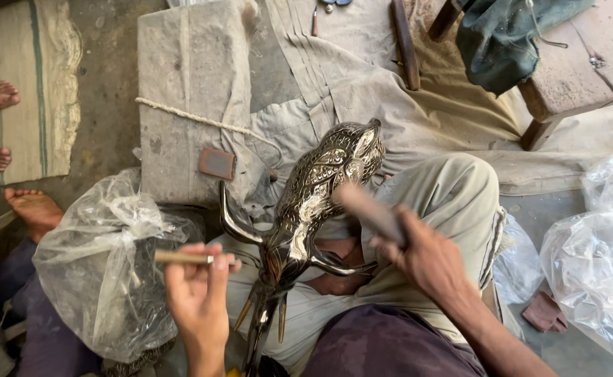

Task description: The person uses a chisel and hammer to engrave intricate patterns onto a polished metal object shaped like a bird. They hold the chisel against the surface and strike it repeatedly to create detailed designs.

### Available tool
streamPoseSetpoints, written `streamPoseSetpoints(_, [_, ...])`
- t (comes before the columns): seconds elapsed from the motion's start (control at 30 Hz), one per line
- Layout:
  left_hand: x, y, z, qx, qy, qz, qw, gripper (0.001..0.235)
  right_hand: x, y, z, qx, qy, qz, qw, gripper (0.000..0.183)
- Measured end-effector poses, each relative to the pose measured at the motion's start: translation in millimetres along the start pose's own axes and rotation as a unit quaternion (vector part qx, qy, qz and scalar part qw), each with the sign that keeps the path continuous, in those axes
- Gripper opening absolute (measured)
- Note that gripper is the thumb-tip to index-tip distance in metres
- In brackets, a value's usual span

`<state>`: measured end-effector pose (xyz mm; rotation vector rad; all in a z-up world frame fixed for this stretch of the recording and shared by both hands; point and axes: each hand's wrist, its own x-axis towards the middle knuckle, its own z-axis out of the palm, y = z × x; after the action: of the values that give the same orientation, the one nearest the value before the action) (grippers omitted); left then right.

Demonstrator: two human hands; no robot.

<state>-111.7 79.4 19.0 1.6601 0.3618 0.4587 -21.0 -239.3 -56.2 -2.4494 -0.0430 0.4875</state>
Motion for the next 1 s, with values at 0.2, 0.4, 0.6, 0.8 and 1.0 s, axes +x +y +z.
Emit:
streamPoseSetpoints(0.2, [48, 30, 39, -0.006, -0.116, -0.037, 0.993, 0.020, -3, 32, -25, 0.168, 0.041, 0.059, 0.983, 0.074])
streamPoseSetpoints(0.4, [84, 27, 102, 0.246, -0.284, 0.069, 0.924, 0.030, -24, 38, -31, 0.188, 0.011, 0.061, 0.980, 0.075])
streamPoseSetpoints(0.6, [113, 10, 150, 0.320, -0.461, 0.163, 0.811, 0.043, -25, 18, -33, 0.172, -0.012, 0.113, 0.978, 0.078])
streamPoseSetpoints(0.8, [116, 2, 154, 0.312, -0.489, 0.251, 0.775, 0.044, -28, 19, -21, 0.109, 0.074, -0.051, 0.990, 0.089])
streamPoseSetpoints(1.0, [122, 3, 159, 0.337, -0.507, 0.190, 0.770, 0.040, -30, 11, -20, 0.195, 0.141, -0.045, 0.970, 0.084])
